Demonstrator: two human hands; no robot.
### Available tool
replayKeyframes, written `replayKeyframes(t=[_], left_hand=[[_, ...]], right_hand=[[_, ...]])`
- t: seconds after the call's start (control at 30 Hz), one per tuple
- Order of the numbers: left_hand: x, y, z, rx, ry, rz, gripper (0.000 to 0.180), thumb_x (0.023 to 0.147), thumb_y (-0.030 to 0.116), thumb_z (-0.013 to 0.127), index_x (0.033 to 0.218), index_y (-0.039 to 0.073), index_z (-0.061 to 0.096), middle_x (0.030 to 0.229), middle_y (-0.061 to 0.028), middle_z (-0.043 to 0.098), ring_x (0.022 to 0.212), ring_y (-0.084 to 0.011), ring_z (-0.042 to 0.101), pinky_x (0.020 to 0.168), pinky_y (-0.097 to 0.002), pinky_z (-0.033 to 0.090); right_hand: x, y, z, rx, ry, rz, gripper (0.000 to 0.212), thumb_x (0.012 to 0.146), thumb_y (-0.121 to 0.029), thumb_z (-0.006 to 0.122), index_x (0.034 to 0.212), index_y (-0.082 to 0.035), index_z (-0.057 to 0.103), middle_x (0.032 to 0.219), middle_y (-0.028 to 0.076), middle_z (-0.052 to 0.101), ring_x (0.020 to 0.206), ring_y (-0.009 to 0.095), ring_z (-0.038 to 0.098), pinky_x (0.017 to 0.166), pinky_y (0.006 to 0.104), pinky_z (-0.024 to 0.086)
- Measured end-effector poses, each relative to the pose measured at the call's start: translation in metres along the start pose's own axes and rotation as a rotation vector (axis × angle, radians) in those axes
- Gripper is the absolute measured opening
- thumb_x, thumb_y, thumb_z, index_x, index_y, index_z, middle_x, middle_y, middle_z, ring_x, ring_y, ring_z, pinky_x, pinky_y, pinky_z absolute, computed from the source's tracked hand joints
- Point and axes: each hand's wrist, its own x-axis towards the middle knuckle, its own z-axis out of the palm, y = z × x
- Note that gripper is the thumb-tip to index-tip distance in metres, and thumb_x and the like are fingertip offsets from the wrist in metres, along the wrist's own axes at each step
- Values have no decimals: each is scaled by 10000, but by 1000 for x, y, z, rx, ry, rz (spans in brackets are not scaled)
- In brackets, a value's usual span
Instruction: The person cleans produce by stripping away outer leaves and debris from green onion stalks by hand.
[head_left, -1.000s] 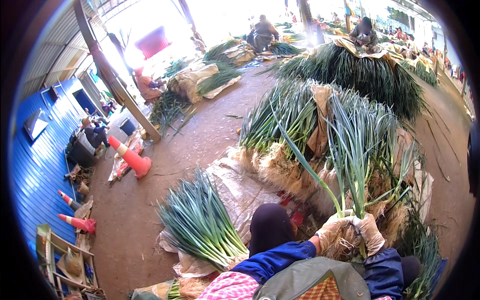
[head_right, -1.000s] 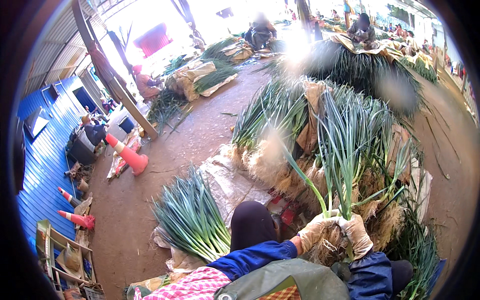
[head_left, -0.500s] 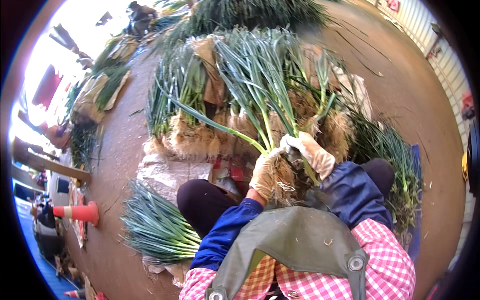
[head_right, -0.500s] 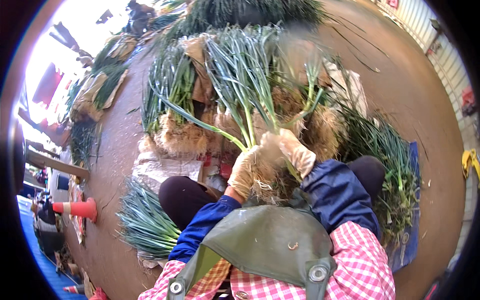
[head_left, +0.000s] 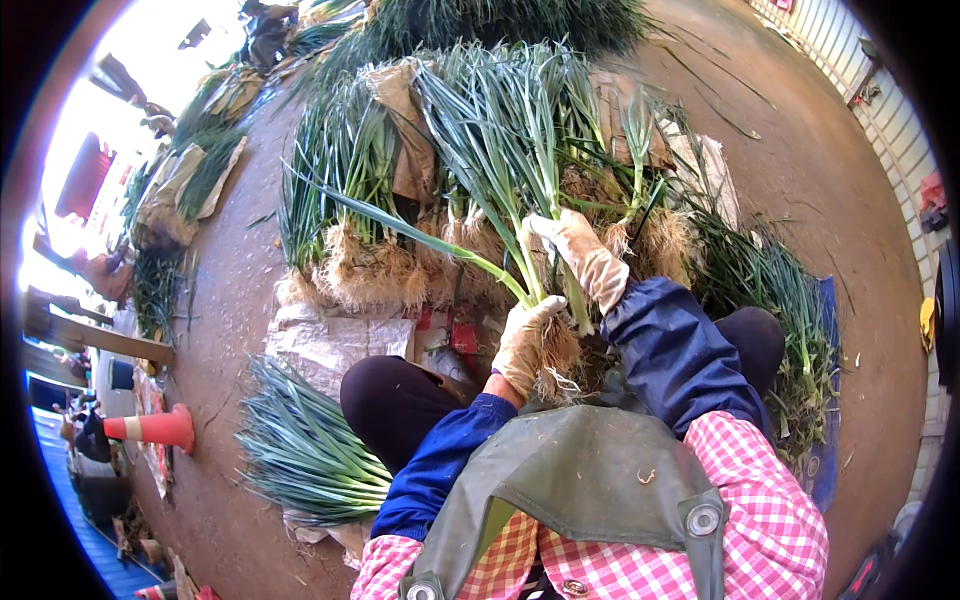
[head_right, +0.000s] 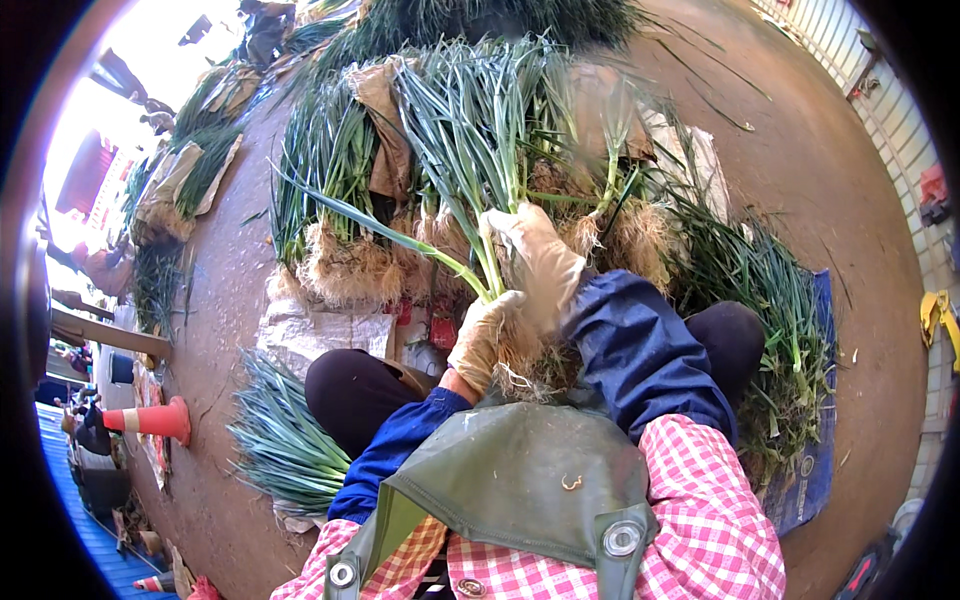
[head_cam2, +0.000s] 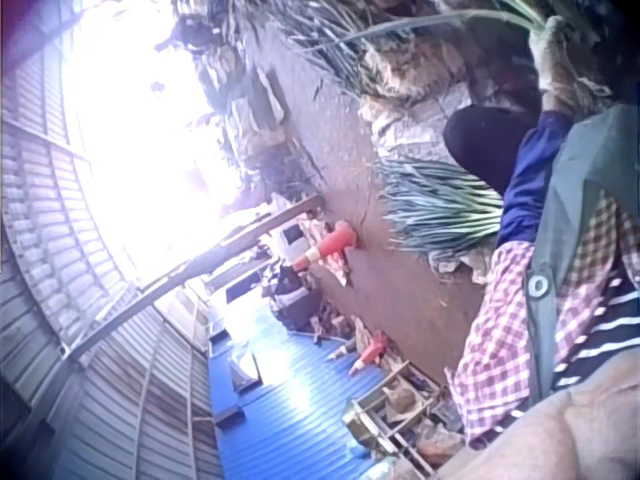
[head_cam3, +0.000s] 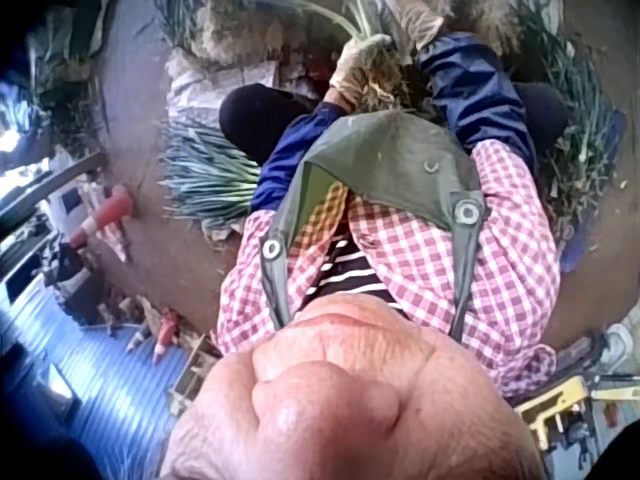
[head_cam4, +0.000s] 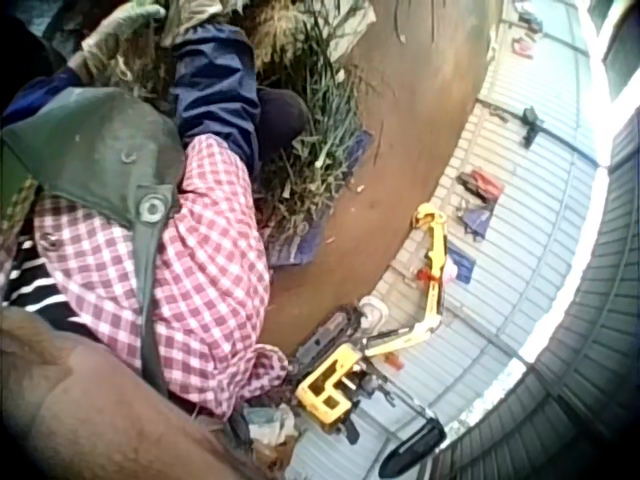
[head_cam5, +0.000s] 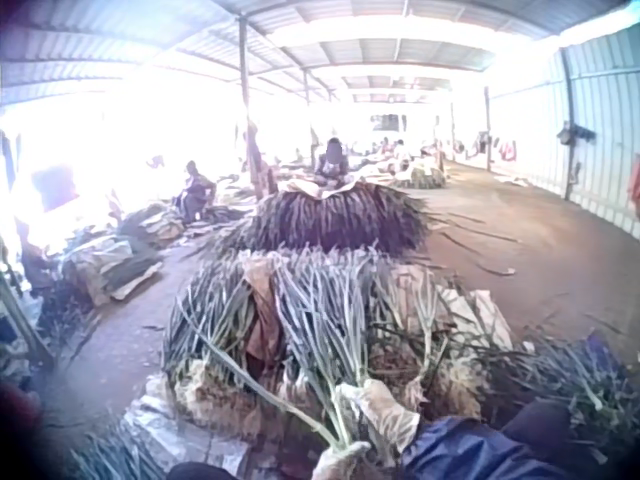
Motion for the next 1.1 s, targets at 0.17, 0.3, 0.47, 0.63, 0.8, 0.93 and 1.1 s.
replayKeyframes(t=[0.17, 0.3, 0.47, 0.63, 0.8, 0.93, 1.1], left_hand=[[1, -3, 11, 80, -8, 29, 196, 788, 106, 689, 962, 55, 614, 764, 18, 587, 609, -100, 516, 571, -263, 432], [5, -10, -5, 128, 30, 51, 159, 779, 127, 693, 892, 63, 600, 716, 25, 559, 593, -87, 495, 550, -259, 414], [6, -10, -3, 210, 30, 71, 90, 828, 134, 661, 841, 58, 613, 688, 0, 588, 569, -101, 526, 535, -265, 432], [7, -7, -13, -37, 16, 24, 114, 851, 140, 655, 858, 36, 607, 691, -40, 605, 556, -147, 573, 513, -289, 479], [6, -1, -4, -27, 7, -4, 130, 840, 145, 668, 879, 39, 604, 694, -39, 598, 561, -148, 575, 513, -284, 474], [13, -12, -11, -101, -110, 68, 161, 849, 159, 664, 955, 45, 622, 731, -12, 597, 581, -130, 560, 528, -278, 472], [27, -23, -30, -191, -135, -51, 168, 883, 190, 632, 972, 48, 624, 765, -12, 612, 589, -141, 580, 543, -284, 490]], right_hand=[[72, -8, 1, -375, -8, -186, 461, 741, -415, 705, 962, -13, 655, 890, 137, 660, 820, 246, 611, 770, 344, 459], [74, -28, 40, -684, -107, -90, 551, 699, -470, 744, 979, -2, 666, 886, 151, 678, 826, 266, 641, 755, 359, 469], [86, -9, 44, -886, -69, -224, 498, 730, -382, 722, 1083, -41, 638, 968, 183, 672, 916, 352, 627, 802, 396, 477], [46, -29, 48, 370, -493, -66, 78, 889, -116, 588, 884, -39, 589, 754, 48, 592, 664, 140, 571, 659, 276, 494], [-25, -51, 25, 691, -509, -147, 134, 937, -153, 525, 894, -30, 555, 729, 48, 543, 611, 153, 526, 589, 280, 473], [-42, -33, 11, 642, -358, -69, 113, 930, -167, 557, 920, -55, 541, 714, 4, 535, 576, 102, 512, 536, 226, 455], [-44, -2, 7, 541, -409, 17, 169, 923, -209, 538, 832, -68, 554, 662, -12, 524, 532, 86, 492, 517, 206, 421]])
